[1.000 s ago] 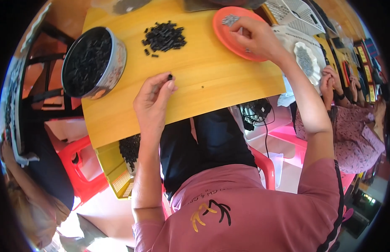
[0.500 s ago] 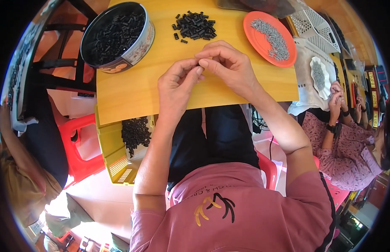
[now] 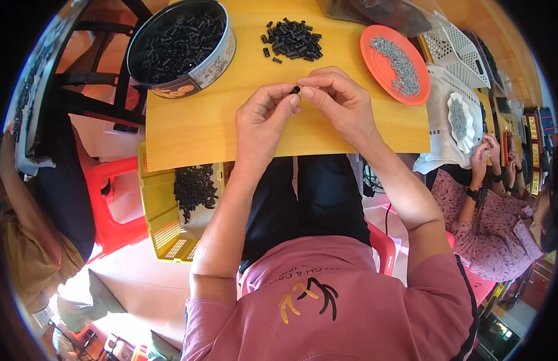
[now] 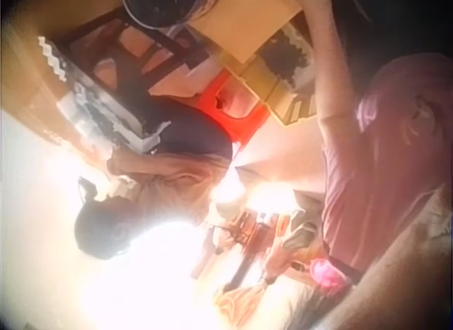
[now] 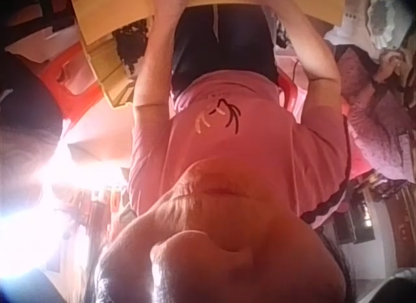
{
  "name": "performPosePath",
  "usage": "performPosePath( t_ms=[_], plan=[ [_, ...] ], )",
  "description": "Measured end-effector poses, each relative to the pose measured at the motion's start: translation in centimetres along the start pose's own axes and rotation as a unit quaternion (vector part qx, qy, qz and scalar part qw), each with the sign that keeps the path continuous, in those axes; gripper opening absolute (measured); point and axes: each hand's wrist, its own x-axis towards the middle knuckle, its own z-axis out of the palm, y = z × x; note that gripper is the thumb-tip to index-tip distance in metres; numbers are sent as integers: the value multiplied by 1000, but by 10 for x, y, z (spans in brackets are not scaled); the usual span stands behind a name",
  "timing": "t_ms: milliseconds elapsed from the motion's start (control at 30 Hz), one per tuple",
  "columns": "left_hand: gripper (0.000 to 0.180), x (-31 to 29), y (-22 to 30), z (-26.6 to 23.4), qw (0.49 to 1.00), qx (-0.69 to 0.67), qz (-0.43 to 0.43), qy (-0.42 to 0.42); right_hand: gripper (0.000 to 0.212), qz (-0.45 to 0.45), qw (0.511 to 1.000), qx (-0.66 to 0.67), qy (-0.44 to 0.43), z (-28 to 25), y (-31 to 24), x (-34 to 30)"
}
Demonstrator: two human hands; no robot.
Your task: The person assembles black plastic parts by hand, inserting tiny metal inserts into them.
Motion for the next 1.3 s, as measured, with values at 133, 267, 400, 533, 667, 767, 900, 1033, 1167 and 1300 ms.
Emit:
performPosePath(
  t_ms=[133,267,400,533,667,767,900,1033,1167,1300],
  plan=[
    [19,1,-2,-1,1000,23,-9,-7,13,54,998,34,4,4,-5,-2],
    [20,1,-1,-2,999,48,-9,-12,16,146,982,119,17,4,-12,0],
    [20,1,2,-1,1000,22,-16,-5,19,170,976,137,9,5,-8,0],
    [20,1,4,-2,1000,7,-22,0,20,182,972,148,4,4,-7,-2],
    [23,0,5,-5,1000,2,-9,6,19,180,973,141,19,10,-6,-7],
    [23,0,3,-1,1000,-4,7,21,18,177,976,126,22,12,-5,-12],
    [26,-1,4,1,999,-5,17,34,16,182,977,111,29,13,-3,-16],
    [23,3,-1,-5,999,29,40,0,16,183,977,102,35,15,0,-18],
    [20,3,-1,-3,997,37,73,-5,16,161,978,126,40,14,1,-14],
    [20,1,0,-2,997,67,36,-8,20,109,966,215,90,2,10,1]
  ],
)
